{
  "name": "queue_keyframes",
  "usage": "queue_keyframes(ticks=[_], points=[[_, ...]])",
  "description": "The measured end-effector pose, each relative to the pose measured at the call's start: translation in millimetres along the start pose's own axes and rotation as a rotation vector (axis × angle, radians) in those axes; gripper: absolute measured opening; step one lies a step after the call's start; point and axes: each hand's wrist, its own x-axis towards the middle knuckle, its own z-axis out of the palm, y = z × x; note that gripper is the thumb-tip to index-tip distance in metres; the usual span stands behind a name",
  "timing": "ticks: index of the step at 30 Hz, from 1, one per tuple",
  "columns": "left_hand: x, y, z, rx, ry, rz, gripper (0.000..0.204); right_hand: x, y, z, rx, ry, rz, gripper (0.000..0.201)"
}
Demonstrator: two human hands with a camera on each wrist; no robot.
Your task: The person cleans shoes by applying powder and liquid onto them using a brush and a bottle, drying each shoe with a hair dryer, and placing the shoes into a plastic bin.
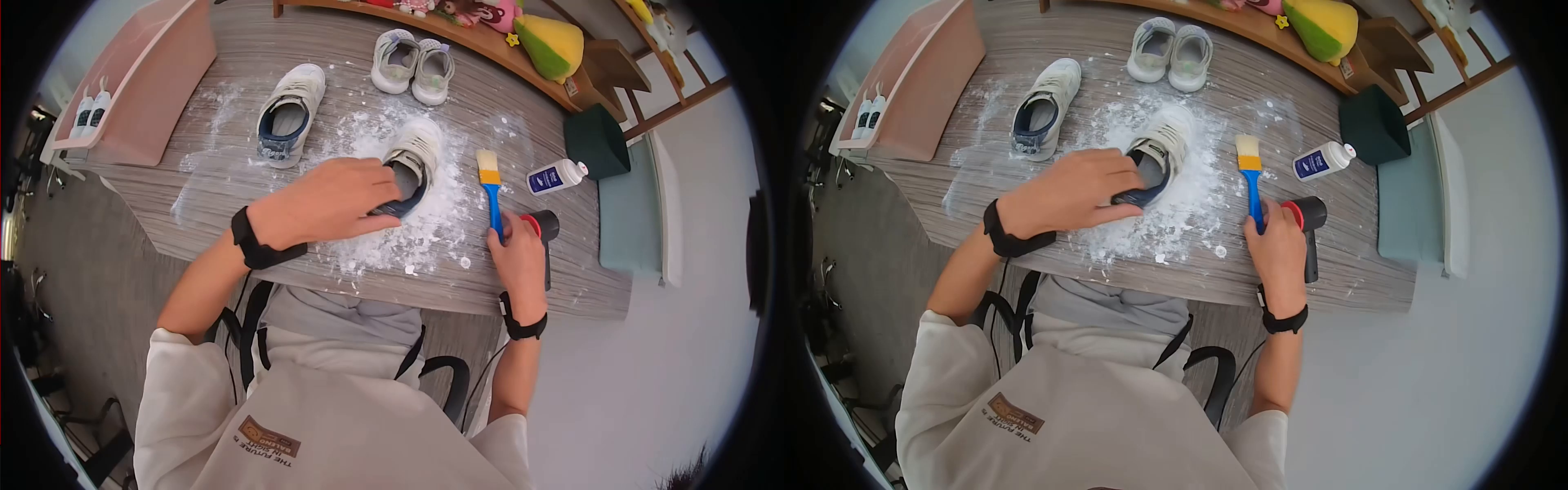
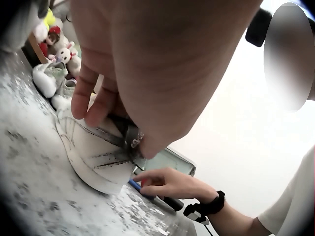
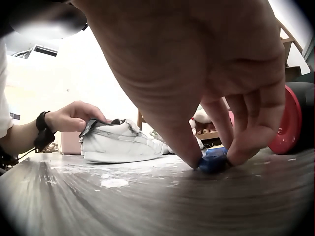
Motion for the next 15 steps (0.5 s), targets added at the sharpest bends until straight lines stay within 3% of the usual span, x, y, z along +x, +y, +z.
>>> queue_keyframes(ticks=[3,10,15], points=[[-12.5,-18.1,-5.8,0.023,0.138,0.018,0.039,1.0,1.4,-7.1,0.025,0.003,0.006,0.031],[-19.8,-20.1,-9.0,0.039,0.147,-0.025,0.046,27.3,-26.9,-50.5,0.190,0.194,-0.023,0.022],[-25.4,-13.8,-34.8,0.356,0.297,-0.145,0.044,51.8,-54.5,-75.7,0.242,0.201,-0.044,0.021]])
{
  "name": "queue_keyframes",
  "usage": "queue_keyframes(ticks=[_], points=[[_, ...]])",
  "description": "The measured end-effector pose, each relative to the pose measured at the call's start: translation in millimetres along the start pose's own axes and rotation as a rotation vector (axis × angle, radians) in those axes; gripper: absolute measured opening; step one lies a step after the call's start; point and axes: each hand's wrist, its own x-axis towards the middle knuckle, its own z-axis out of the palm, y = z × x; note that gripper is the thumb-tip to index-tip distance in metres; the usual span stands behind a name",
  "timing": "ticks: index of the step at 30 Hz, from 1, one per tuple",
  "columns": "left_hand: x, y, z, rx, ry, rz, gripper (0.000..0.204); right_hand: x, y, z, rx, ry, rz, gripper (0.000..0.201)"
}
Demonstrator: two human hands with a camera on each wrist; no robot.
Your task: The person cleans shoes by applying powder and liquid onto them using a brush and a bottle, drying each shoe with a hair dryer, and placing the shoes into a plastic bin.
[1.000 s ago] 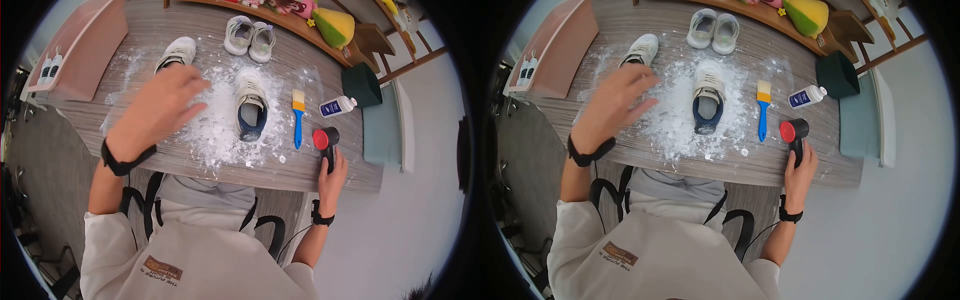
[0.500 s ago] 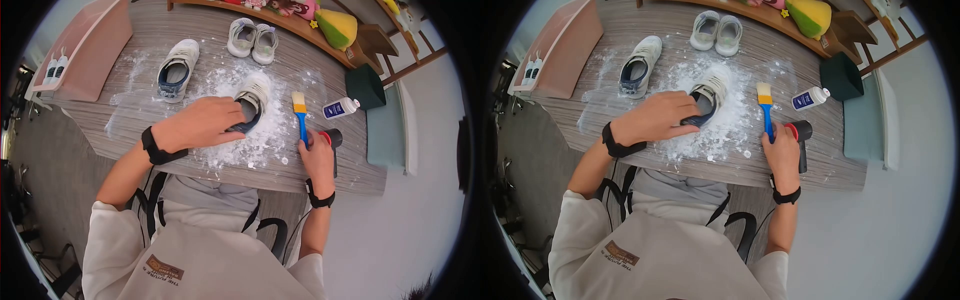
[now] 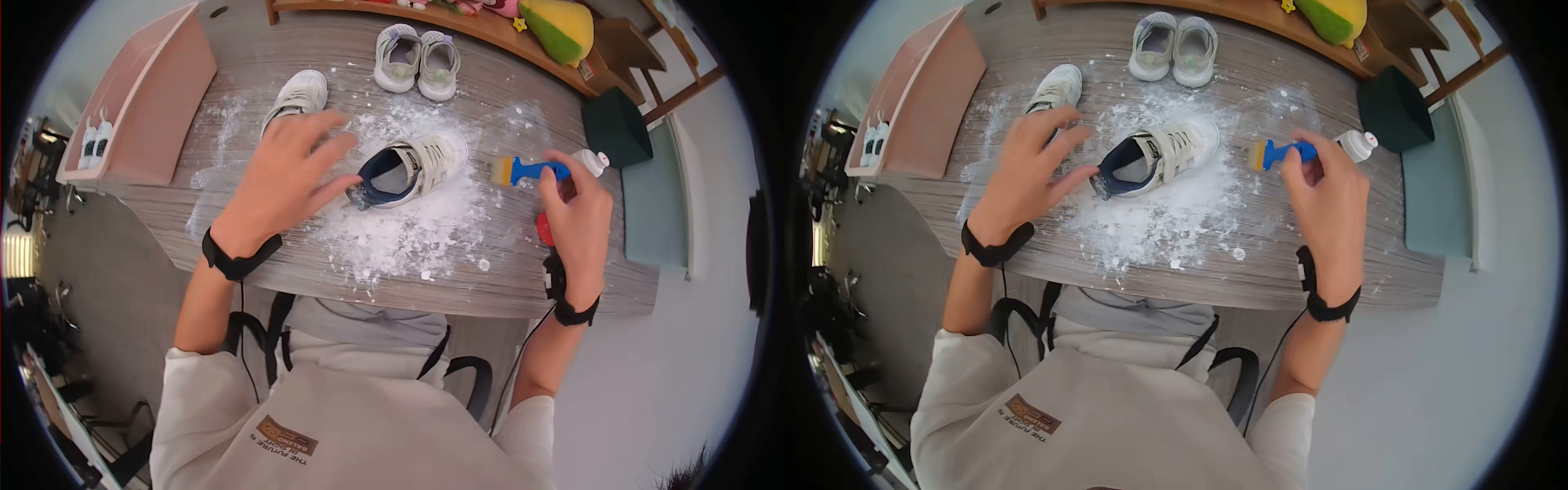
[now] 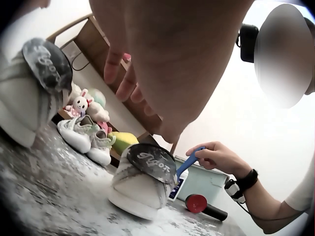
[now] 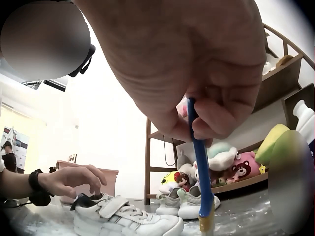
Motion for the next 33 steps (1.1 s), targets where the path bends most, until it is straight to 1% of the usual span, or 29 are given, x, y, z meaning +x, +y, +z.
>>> queue_keyframes(ticks=[1,4,7,8,10,11,13,14,15,17,18,19,21,22,24,25,28,29,31,33], points=[[-0.6,-3.5,-6.6,0.088,0.036,-0.015,0.043,3.6,-0.6,6.6,0.054,0.017,-0.055,0.020],[-11.2,-15.3,-6.8,0.182,-0.015,-0.102,0.040,16.7,-0.4,20.2,0.074,-0.076,-0.087,0.018],[-18.2,-26.3,-3.8,0.210,-0.062,-0.160,0.039,25.2,12.7,39.1,0.116,-0.015,-0.096,0.019],[-18.2,-30.3,-4.1,0.242,-0.069,-0.153,0.038,27.6,17.6,43.8,0.121,0.010,-0.091,0.020],[-17.2,-35.7,-6.7,0.299,-0.081,-0.145,0.038,28.6,26.1,49.6,0.230,0.127,-0.078,0.020],[-14.5,-34.7,-9.4,0.290,-0.077,-0.156,0.039,27.9,30.8,52.2,0.281,0.187,-0.067,0.020],[-6.8,-28.0,-10.4,0.270,-0.067,-0.174,0.041,31.4,39.4,60.0,0.483,0.317,-0.080,0.020],[-4.1,-22.7,-6.8,0.119,-0.061,-0.168,0.044,31.7,41.7,62.4,0.579,0.386,-0.089,0.020],[-1.2,-15.5,-1.3,-0.032,-0.057,-0.167,0.046,30.7,40.7,61.4,0.744,0.312,-0.006,0.020],[16.0,6.4,3.2,-0.231,-0.227,-0.095,0.051,30.9,47.2,72.3,0.788,0.174,0.003,0.020],[21.8,12.8,10.2,-0.247,-0.288,-0.099,0.052,30.9,51.6,76.8,0.806,0.106,0.001,0.021],[27.6,18.1,17.2,-0.261,-0.344,-0.105,0.052,29.8,54.9,80.8,0.652,0.140,0.006,0.022],[35.0,17.5,27.2,-0.248,-0.431,-0.122,0.051,28.4,57.4,76.0,0.539,0.261,-0.053,0.022],[38.1,13.9,31.7,-0.257,-0.419,-0.105,0.049,28.1,58.5,74.5,0.476,0.316,-0.082,0.022],[42.3,4.2,37.4,-0.282,-0.393,-0.086,0.046,29.5,59.6,80.7,0.772,0.227,-0.034,0.023],[43.9,-0.8,40.4,-0.297,-0.390,-0.106,0.041,29.0,60.7,83.6,0.920,0.174,-0.012,0.024],[40.7,-11.7,52.7,-0.312,-0.229,-0.126,0.039,24.9,59.9,78.0,0.512,0.199,-0.077,0.023],[39.6,-10.5,53.1,-0.271,-0.216,-0.150,0.038,26.5,61.8,78.1,0.570,0.221,-0.047,0.023],[37.0,-12.1,53.1,-0.321,-0.179,-0.154,0.037,29.5,66.1,81.2,0.694,0.265,0.016,0.023],[34.5,-17.4,53.6,-0.339,-0.166,-0.132,0.038,27.3,57.4,79.5,0.897,0.102,0.114,0.022]])
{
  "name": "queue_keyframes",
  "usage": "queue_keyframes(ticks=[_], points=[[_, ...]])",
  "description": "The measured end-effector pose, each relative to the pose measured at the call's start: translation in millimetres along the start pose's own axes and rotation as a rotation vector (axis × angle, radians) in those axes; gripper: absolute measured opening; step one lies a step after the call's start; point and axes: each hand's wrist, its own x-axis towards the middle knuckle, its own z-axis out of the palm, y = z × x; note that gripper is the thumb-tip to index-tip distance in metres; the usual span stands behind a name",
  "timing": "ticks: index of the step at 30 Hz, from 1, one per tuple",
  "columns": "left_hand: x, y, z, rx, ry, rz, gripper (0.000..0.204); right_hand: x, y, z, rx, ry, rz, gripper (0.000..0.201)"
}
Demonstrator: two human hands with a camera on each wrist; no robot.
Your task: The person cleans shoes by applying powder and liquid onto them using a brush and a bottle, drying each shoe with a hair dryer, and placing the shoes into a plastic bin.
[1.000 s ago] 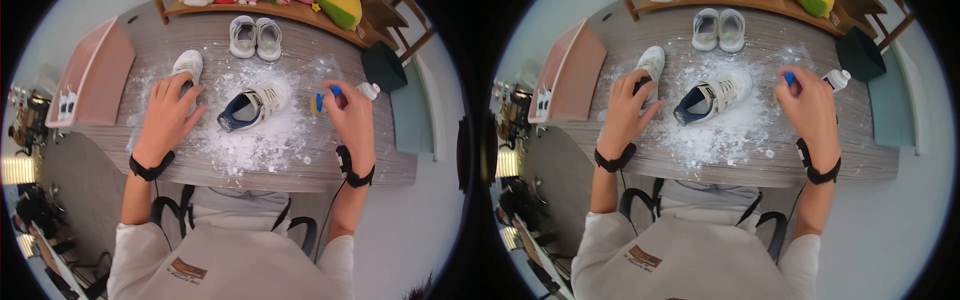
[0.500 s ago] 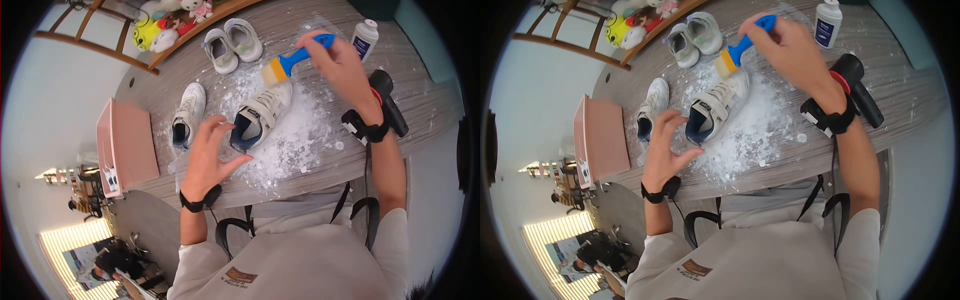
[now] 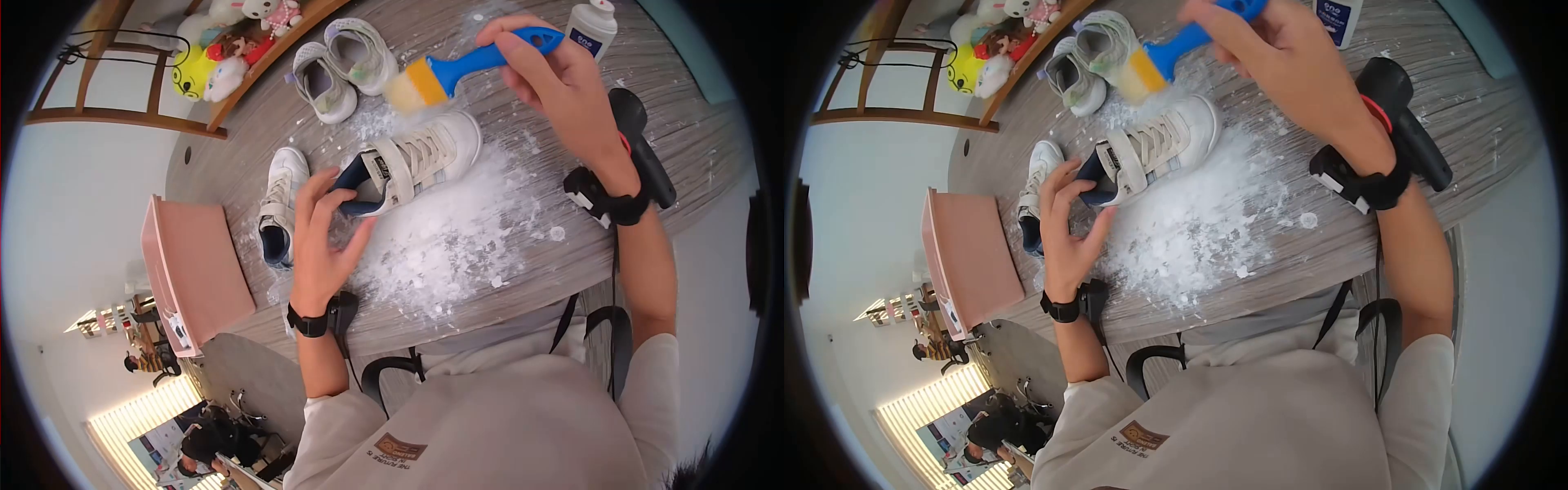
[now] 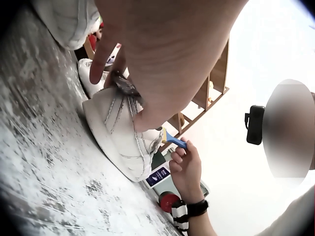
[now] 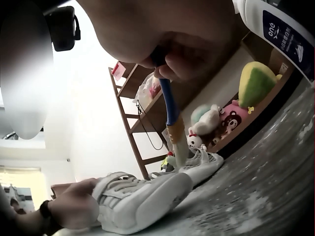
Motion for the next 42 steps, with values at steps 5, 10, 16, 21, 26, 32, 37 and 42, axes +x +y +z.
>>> queue_keyframes(ticks=[5,10,16,21,26,32,37,42], points=[[-6.9,-5.2,-0.4,-0.032,-0.016,0.041,0.038,-1.4,9.3,1.1,-0.309,0.021,-0.149,0.021],[-4.5,-5.6,-0.2,-0.065,-0.008,0.041,0.037,2.3,18.7,-6.5,-0.030,0.070,-0.055,0.023],[-8.0,-10.2,3.9,-0.195,-0.018,-0.028,0.033,0.4,21.1,-17.6,-0.035,0.090,-0.058,0.025],[-9.7,-14.2,8.3,-0.441,0.013,-0.161,0.030,1.7,23.6,-13.2,-0.030,0.128,-0.154,0.027],[-11.6,-25.5,15.3,-0.599,0.061,-0.238,0.028,-2.7,8.4,-7.5,0.107,-0.103,-0.033,0.026],[-9.1,-23.3,14.1,-0.722,0.071,-0.322,0.018,-0.8,16.6,-7.4,-0.033,0.044,-0.184,0.025],[-10.7,-30.4,17.2,-0.699,0.067,-0.296,0.021,-14.0,2.0,14.2,0.031,-0.275,-0.173,0.024],[-12.0,-32.8,15.7,-0.688,0.058,-0.310,0.022,-16.3,-3.5,15.5,0.191,-0.334,-0.086,0.023]])
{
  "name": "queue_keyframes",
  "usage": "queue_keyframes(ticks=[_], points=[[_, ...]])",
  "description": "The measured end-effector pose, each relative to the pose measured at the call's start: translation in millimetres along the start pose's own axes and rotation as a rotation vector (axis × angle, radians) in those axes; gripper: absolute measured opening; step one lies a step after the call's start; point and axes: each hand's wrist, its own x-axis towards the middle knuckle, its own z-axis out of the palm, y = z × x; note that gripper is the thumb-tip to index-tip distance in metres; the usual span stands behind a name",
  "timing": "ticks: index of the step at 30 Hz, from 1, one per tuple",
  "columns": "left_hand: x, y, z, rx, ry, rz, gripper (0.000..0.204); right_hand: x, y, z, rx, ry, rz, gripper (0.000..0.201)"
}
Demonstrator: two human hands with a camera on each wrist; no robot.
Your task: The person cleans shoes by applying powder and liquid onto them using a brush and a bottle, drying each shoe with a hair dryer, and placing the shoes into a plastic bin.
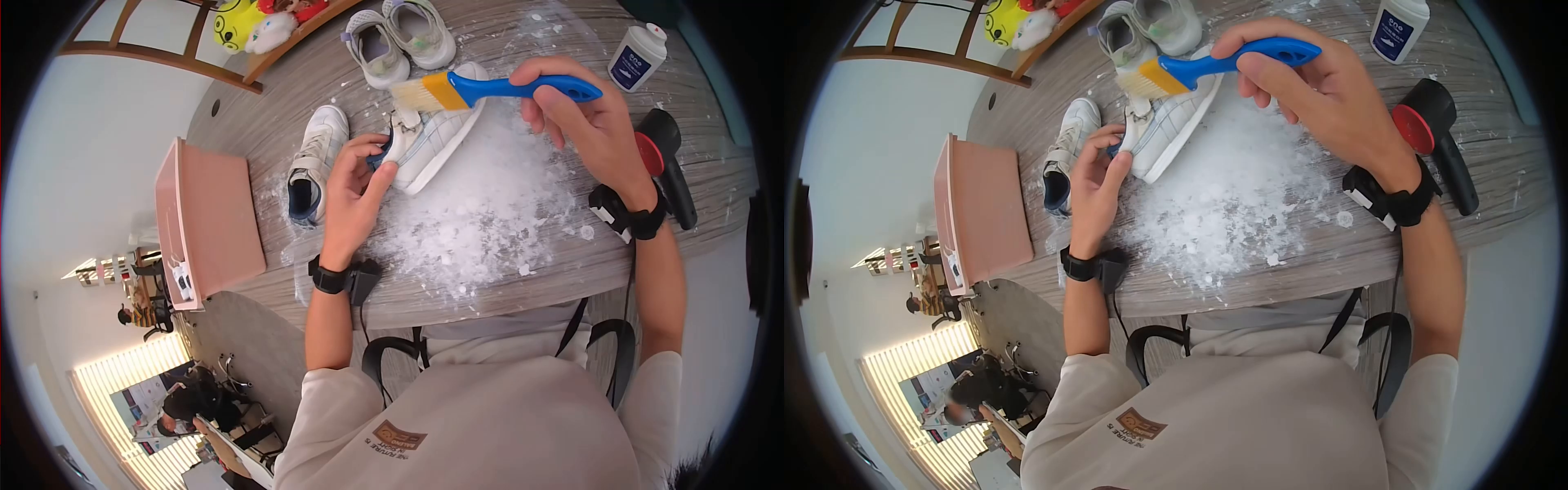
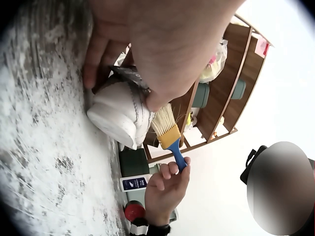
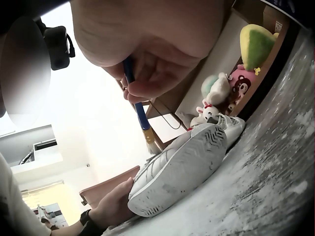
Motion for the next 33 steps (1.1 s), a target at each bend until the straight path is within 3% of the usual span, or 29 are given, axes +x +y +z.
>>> queue_keyframes(ticks=[2,5,8,11,14,17,20,23,26,29,33], points=[[0.6,-1.1,0.7,0.010,0.010,-0.023,0.023,0.7,3.6,1.0,-0.023,0.008,-0.003,0.023],[-0.1,0.3,0.8,0.017,-0.031,-0.008,0.042,-0.4,1.3,-7.3,0.036,-0.067,-0.009,0.024],[-1.5,1.8,-2.0,0.283,-0.113,0.062,0.067,-1.1,3.9,-0.7,0.052,-0.010,-0.053,0.023],[0.6,3.3,1.3,0.379,-0.126,0.093,0.082,-1.0,4.4,3.1,-0.153,0.038,-0.073,0.022],[0.8,-2.3,1.1,0.339,-0.124,0.119,0.081,-1.4,5.3,2.4,-0.158,0.169,-0.069,0.021],[-0.6,-0.9,0.2,0.365,-0.134,0.133,0.081,-3.7,-5.8,13.7,0.084,0.035,0.042,0.019],[-2.1,1.3,2.5,0.352,-0.106,0.065,0.081,-5.5,-13.6,17.0,-0.119,-0.123,0.064,0.016],[0.9,-3.5,-1.7,0.398,-0.150,0.142,0.082,-9.8,1.9,6.8,-0.127,0.047,-0.115,0.016],[-1.0,-2.5,0.2,0.377,-0.134,0.130,0.082,-9.8,-6.1,11.3,-0.089,-0.034,-0.088,0.017],[-0.9,4.8,3.1,0.302,-0.144,0.028,0.081,-7.7,-3.8,35.1,-0.241,-0.192,-0.175,0.017],[2.5,3.7,3.2,0.431,-0.093,0.192,0.074,-9.0,-1.3,31.9,-0.273,-0.322,-0.128,0.019]])
